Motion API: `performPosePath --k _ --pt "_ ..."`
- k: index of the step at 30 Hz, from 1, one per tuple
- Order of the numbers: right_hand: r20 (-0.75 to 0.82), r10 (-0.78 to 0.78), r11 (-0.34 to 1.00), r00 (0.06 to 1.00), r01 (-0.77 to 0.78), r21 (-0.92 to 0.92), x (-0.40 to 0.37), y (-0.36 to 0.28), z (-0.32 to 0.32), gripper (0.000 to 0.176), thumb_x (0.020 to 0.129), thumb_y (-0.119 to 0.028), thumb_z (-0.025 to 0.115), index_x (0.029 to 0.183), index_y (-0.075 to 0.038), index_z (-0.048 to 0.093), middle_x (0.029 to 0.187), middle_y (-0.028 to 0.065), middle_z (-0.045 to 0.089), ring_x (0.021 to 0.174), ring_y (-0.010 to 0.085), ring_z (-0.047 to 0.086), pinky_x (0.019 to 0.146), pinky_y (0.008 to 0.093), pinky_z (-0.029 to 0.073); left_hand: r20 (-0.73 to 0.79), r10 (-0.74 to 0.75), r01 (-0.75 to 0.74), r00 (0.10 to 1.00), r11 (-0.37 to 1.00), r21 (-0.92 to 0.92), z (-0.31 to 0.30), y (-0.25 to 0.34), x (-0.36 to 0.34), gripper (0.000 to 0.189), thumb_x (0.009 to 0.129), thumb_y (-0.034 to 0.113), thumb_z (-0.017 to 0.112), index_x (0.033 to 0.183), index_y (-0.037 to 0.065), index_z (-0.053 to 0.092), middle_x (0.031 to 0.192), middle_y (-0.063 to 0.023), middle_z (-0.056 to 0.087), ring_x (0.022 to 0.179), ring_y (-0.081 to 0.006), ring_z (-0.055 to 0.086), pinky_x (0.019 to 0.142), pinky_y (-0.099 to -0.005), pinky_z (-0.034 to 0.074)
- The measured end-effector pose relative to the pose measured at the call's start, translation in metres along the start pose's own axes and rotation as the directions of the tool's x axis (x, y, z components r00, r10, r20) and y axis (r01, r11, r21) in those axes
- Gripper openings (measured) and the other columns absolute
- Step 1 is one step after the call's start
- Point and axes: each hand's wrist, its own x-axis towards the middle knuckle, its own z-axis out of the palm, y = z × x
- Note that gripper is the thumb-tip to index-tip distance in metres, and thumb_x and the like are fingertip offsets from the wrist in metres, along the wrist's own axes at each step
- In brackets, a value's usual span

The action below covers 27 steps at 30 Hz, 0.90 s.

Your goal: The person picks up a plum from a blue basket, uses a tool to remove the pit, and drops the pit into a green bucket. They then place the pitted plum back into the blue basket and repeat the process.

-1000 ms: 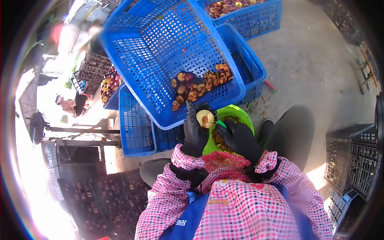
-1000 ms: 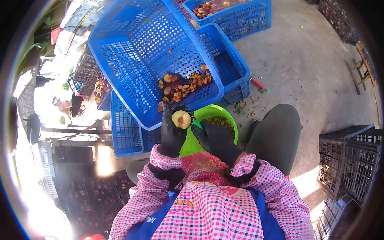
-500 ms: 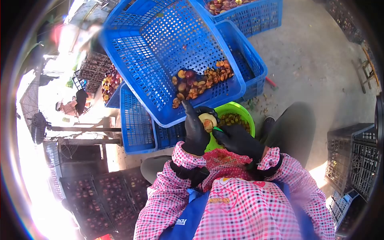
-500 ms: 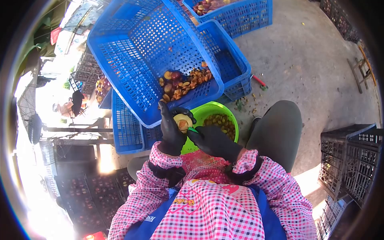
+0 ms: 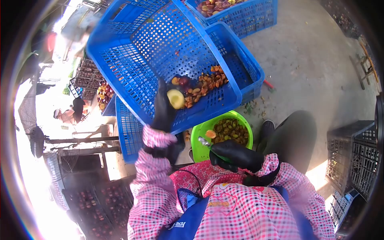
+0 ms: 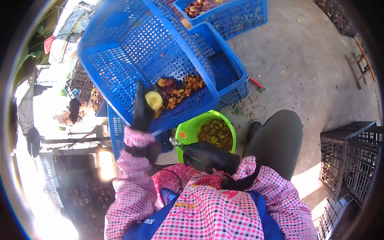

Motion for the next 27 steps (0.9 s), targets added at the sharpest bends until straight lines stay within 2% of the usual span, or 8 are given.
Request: performPosePath --k 3,5,7,9,17,19,23,27 --pt "-0.124 0.008 0.955 0.992 -0.044 -0.294 0.005 -0.007 -0.002 0.041 0.101 -0.036 0.044 0.090 -0.001 0.062 0.052 0.0027 0.048 0.041 0.0093 0.047 0.041 0.0259 0.038 -0.051 0.086 -0.058 0.995 0.913 0.405 -0.032 -0.029 0.091 0.039 0.095 0.037 0.054 0.092 0.000 0.068 0.081 -0.0100 0.069 0.069 -0.0168 0.066 0.063 -0.0298 0.051" --pt "-0.114 -0.262 0.877 0.958 0.187 -0.443 0.012 0.007 -0.008 0.037 0.099 -0.034 0.048 0.088 -0.002 0.063 0.054 0.0046 0.051 0.043 0.0107 0.050 0.043 0.0276 0.041 0.434 0.208 -0.369 0.877 -0.286 0.884 -0.045 -0.055 0.140 0.029 0.090 0.032 0.058 0.096 0.006 0.070 0.085 -0.0121 0.071 0.074 -0.0234 0.069 0.066 -0.0341 0.053" --pt "-0.068 -0.507 0.721 0.859 0.380 -0.579 0.015 0.012 -0.014 0.034 0.098 -0.032 0.052 0.087 -0.002 0.064 0.055 0.0065 0.054 0.045 0.0121 0.053 0.046 0.0293 0.044 0.279 0.032 -0.274 0.960 -0.115 0.955 -0.016 -0.052 0.139 0.028 0.089 0.032 0.057 0.100 0.009 0.070 0.090 -0.0124 0.071 0.081 -0.0264 0.069 0.070 -0.0377 0.054" --pt "-0.234 -0.191 0.909 0.953 0.082 -0.409 0.014 0.006 -0.014 0.028 0.095 -0.027 0.058 0.088 -0.001 0.064 0.060 0.0101 0.059 0.052 0.0166 0.060 0.052 0.0331 0.048 0.142 -0.181 -0.138 0.973 0.032 0.990 0.003 -0.057 0.146 0.029 0.089 0.032 0.056 0.103 0.012 0.070 0.096 -0.0127 0.070 0.087 -0.0293 0.069 0.074 -0.0413 0.054" --pt "-0.248 -0.350 0.826 0.903 0.172 -0.536 0.018 0.008 -0.015 0.024 0.093 -0.025 0.060 0.092 -0.001 0.064 0.069 0.0154 0.064 0.059 0.0275 0.065 0.055 0.0372 0.048 0.229 -0.223 -0.279 0.947 -0.225 0.934 -0.014 -0.053 0.165 0.038 0.091 0.037 0.052 0.112 0.009 0.065 0.100 -0.0133 0.069 0.083 -0.0314 0.068 0.076 -0.0443 0.055" --pt "-0.215 -0.575 0.589 0.789 0.217 -0.778 0.020 0.007 -0.017 0.019 0.093 -0.022 0.058 0.094 -0.003 0.064 0.069 0.0113 0.062 0.055 0.0231 0.062 0.054 0.0359 0.048 0.328 -0.198 0.168 0.924 0.979 0.116 -0.030 -0.044 0.125 0.035 0.092 0.031 0.053 0.107 0.001 0.063 0.093 -0.0132 0.069 0.076 -0.0262 0.068 0.072 -0.0388 0.056" --pt "-0.550 -0.331 0.929 0.767 0.369 -0.045 0.013 -0.012 -0.005 0.022 0.099 -0.026 0.051 0.108 -0.007 0.059 0.065 0.0004 0.054 0.044 0.0075 0.047 0.043 0.0229 0.039 0.393 -0.154 0.277 0.906 0.920 -0.278 0.007 -0.017 0.004 0.032 0.093 0.026 0.051 0.105 -0.002 0.061 0.091 -0.0117 0.067 0.077 -0.0210 0.067 0.069 -0.0333 0.056" --pt "-0.538 -0.361 0.910 0.762 0.414 -0.025 0.014 -0.011 0.004 0.026 0.101 -0.029 0.048 0.114 -0.008 0.055 0.068 -0.0007 0.055 0.043 0.0049 0.042 0.039 0.0205 0.034 0.508 -0.187 0.387 0.841 0.863 -0.324 0.041 -0.025 -0.092 0.047 0.100 0.037 0.045 0.123 -0.003 0.054 0.117 -0.0133 0.061 0.104 -0.0208 0.061 0.092 -0.0341 0.050"
